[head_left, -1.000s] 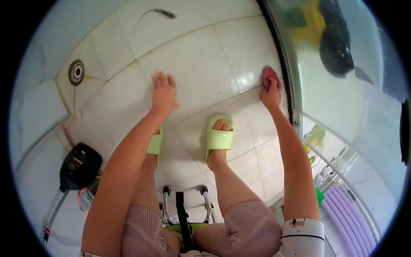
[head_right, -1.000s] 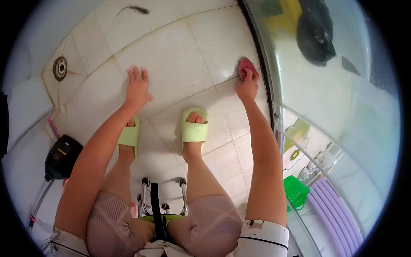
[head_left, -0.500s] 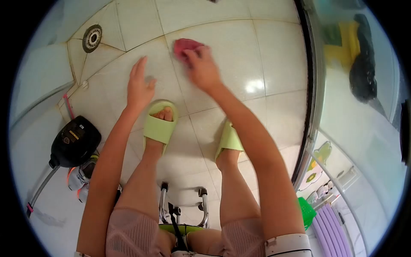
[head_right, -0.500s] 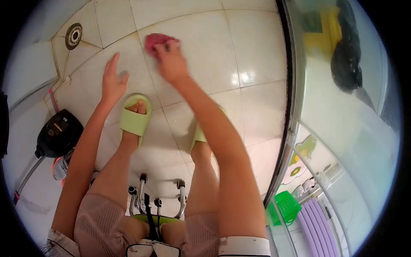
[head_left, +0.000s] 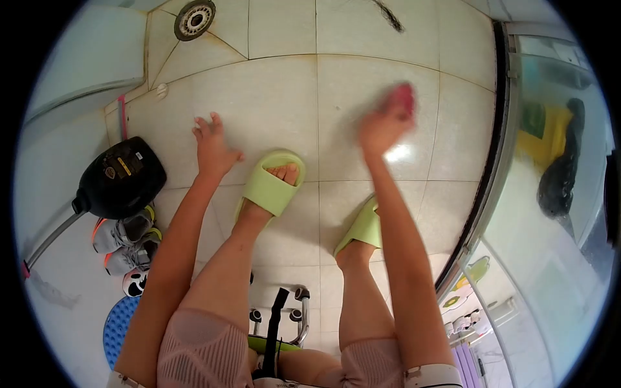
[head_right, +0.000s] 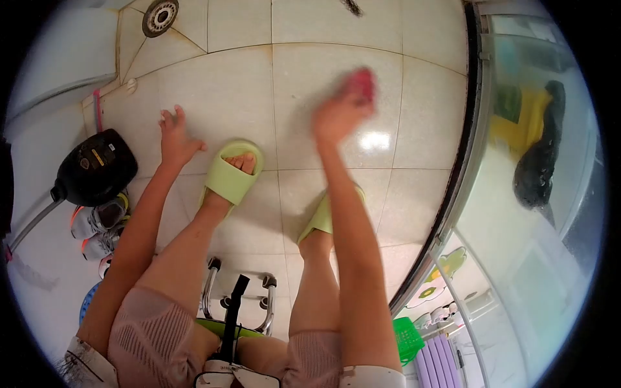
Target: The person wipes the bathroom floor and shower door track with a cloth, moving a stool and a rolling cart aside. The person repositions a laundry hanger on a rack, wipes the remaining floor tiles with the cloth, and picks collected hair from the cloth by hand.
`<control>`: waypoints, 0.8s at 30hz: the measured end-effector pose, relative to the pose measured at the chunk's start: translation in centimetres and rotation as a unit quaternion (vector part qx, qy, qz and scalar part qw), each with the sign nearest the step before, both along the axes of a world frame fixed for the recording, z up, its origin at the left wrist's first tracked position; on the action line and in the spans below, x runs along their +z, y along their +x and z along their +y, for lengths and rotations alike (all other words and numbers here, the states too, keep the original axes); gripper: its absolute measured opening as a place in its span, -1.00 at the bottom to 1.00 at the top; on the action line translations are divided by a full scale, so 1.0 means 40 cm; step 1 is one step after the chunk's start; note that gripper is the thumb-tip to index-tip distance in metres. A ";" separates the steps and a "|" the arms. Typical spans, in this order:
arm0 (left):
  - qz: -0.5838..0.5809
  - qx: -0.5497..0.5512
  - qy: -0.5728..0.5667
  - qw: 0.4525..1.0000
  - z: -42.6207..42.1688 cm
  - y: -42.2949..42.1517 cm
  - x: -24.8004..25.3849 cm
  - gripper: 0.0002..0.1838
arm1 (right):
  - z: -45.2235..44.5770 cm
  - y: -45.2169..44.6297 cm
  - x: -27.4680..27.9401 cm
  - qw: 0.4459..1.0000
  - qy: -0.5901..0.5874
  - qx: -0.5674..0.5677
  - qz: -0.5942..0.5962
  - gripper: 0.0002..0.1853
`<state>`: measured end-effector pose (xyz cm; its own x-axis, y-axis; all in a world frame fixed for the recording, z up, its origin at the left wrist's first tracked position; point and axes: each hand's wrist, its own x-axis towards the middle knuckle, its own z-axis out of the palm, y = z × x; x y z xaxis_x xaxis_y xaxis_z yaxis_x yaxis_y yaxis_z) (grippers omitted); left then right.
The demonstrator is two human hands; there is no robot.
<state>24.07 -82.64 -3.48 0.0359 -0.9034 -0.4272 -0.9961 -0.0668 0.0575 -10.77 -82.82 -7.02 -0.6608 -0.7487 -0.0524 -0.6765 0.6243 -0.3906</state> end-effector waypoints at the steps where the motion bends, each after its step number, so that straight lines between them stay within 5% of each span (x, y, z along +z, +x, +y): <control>1: -0.011 0.000 0.006 1.000 -0.006 -0.007 0.000 0.43 | -0.031 0.082 -0.019 0.981 -0.097 0.166 0.034 -0.26; 4: -0.027 0.003 0.027 0.999 -0.017 -0.011 0.009 0.43 | -0.110 0.351 -0.005 0.952 -0.067 0.259 -0.149 -0.29; 5: -0.026 -0.003 0.020 0.999 -0.016 -0.012 0.010 0.43 | -0.130 0.390 0.024 0.941 -0.040 0.317 -0.112 -0.31; 6: -0.026 -0.007 0.012 1.000 -0.013 -0.009 0.012 0.43 | -0.152 0.400 0.049 0.922 0.015 0.339 -0.187 -0.32; 10: -0.030 -0.022 -0.014 0.999 -0.005 0.004 0.019 0.31 | -0.175 0.228 0.005 0.896 -0.042 0.411 -0.164 -0.39; 14: 0.011 -0.052 -0.059 0.997 -0.032 0.066 0.015 -0.17 | -0.154 -0.051 -0.030 0.953 -0.123 0.274 0.025 -0.41; 16: 0.046 -0.043 -0.043 0.997 -0.052 0.095 0.024 -0.30 | -0.118 -0.142 -0.013 0.985 -0.055 0.158 0.039 -0.40; 20: 0.127 0.003 -0.090 0.988 -0.075 0.139 0.023 -0.44 | -0.132 -0.048 -0.038 0.997 -0.007 -0.045 0.067 -0.42; 22: 0.131 0.003 -0.113 0.985 -0.071 0.124 0.037 -0.49 | -0.171 0.142 -0.027 0.999 -0.021 -0.007 0.031 -0.41; 24: 0.156 0.029 -0.125 0.979 -0.058 0.122 0.027 -0.53 | -0.204 0.342 -0.028 0.970 -0.142 0.198 0.016 -0.39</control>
